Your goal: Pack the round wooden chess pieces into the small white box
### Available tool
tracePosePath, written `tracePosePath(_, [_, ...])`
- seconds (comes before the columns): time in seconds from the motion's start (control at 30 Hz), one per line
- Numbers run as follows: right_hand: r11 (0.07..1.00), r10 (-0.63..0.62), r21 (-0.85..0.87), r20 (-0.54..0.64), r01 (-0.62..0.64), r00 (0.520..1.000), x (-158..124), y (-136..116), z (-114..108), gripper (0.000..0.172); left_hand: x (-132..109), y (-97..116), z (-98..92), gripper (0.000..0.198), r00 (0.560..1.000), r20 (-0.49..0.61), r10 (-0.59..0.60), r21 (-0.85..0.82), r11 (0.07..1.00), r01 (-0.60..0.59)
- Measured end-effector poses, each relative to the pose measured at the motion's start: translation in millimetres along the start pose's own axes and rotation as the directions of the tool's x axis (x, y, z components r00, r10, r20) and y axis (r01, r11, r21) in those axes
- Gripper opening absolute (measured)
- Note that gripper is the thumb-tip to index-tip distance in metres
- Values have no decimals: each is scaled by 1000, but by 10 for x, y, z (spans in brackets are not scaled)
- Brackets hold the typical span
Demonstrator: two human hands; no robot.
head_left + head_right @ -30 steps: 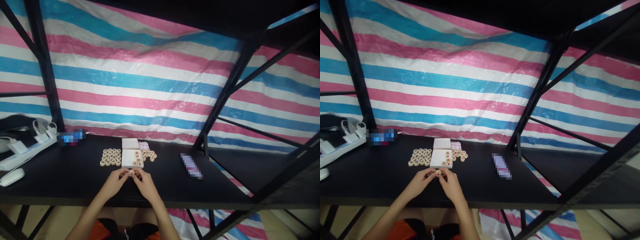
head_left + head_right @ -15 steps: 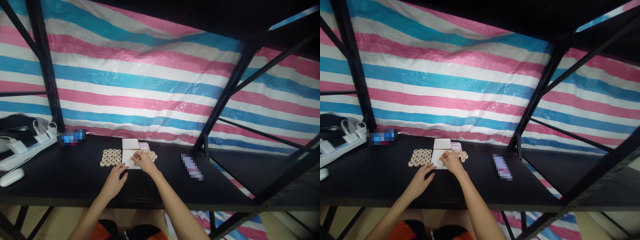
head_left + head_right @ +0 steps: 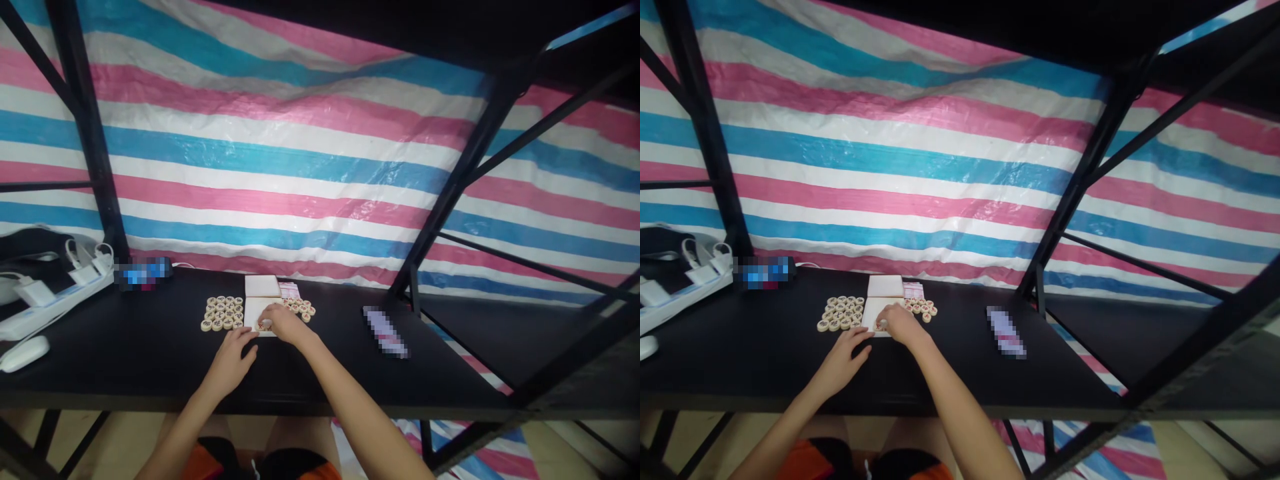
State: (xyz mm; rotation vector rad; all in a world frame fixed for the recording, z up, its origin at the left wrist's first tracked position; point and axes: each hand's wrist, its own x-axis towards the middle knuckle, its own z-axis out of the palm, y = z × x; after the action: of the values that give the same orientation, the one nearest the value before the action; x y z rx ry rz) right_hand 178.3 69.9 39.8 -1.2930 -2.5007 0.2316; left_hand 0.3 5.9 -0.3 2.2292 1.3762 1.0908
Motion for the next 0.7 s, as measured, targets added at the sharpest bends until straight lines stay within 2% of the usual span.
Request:
tracePosePath(0.2, [999,-42,4,32,41,999,-43,-31,19,42,-1,-21,11,27,1000,24,1,-13,1000,-1])
tracePosePath(0.37, [999,-36,11,-42,36,998,-69,-30,-37,46,0,-2,-1,26,999,34,-6,-27,1000,7])
tracePosePath(0.47, [997,68,38,-226,-61,972,-195,105,-118,45,-3,-1,-3,26,999,38,-16,-21,1000,17])
tracePosePath(0.57, [970,236,35,-371,-241,898,-445,340,-127,37,-12,-6,-5,26,999,44,-20,-15,1000,20])
tracePosePath(0.7, [935,309,-70,-323,-349,894,-755,589,1,40,-31,21,-29,27,998,64,-22,-29,999,24])
